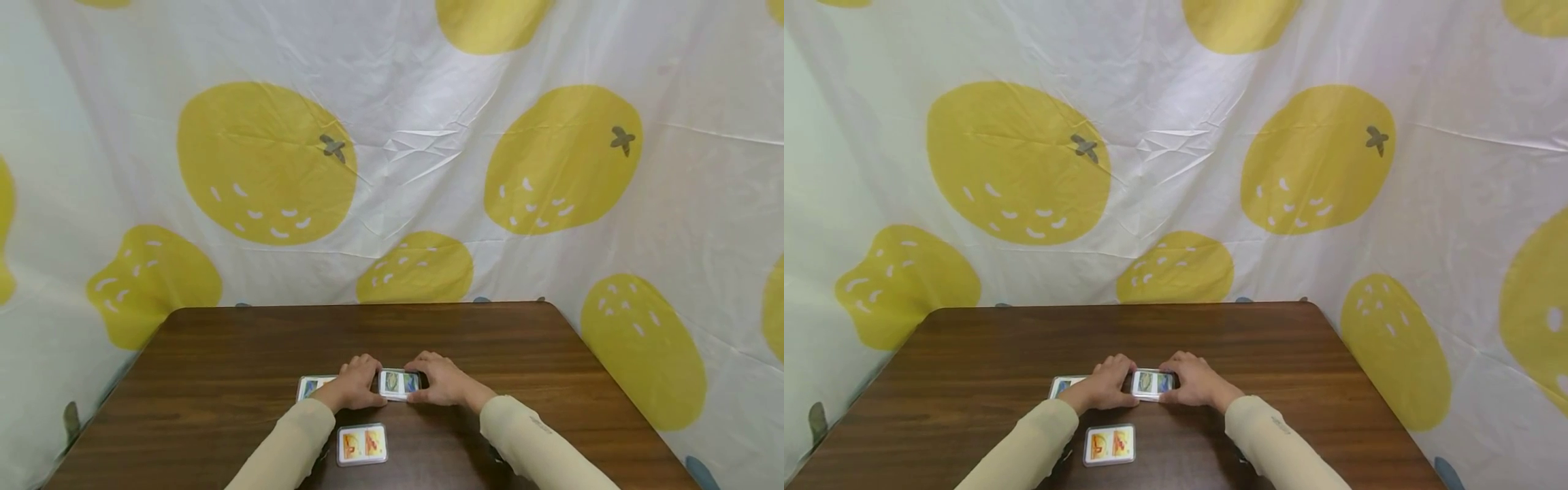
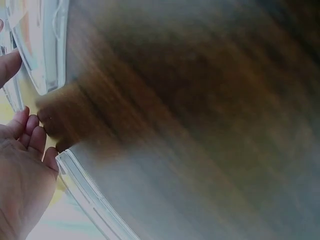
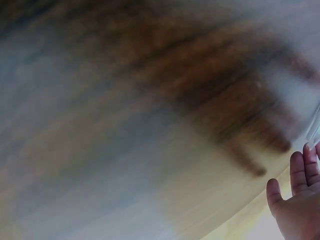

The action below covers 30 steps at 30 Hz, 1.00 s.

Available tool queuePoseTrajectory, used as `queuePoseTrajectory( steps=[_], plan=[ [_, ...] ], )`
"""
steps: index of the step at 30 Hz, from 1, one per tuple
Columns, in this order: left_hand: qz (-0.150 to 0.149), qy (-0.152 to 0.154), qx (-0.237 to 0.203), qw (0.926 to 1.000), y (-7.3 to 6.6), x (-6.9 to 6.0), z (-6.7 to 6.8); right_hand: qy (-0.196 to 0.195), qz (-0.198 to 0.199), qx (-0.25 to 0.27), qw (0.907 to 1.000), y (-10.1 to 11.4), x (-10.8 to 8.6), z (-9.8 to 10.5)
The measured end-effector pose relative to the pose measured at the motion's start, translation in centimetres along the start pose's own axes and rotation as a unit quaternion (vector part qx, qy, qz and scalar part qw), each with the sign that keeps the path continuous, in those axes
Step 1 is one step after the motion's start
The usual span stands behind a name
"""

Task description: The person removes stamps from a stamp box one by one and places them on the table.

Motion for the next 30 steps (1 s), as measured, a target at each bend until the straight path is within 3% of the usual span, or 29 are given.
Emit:
queuePoseTrajectory(
  steps=[14, 30],
  plan=[
    [0.011, -0.010, 0.010, 0.9998, 0.4, 0.0, -0.1, -0.011, 0.007, 0.000, 0.9999, -0.5, -0.1, -0.1],
    [0.017, -0.011, 0.010, 0.9997, 0.3, -0.1, 0.0, -0.034, -0.002, 0.022, 0.9992, -2.6, -1.7, 2.0]
  ],
)
Point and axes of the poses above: each hand's wrist, its own x-axis towards the middle knuckle, its own z-axis out of the back of the hand, y = z × x, the point moved 3 cm from there along x, towards the middle knuckle, and after that the axes turned 9 degrees about x, right-handed, at the moved point
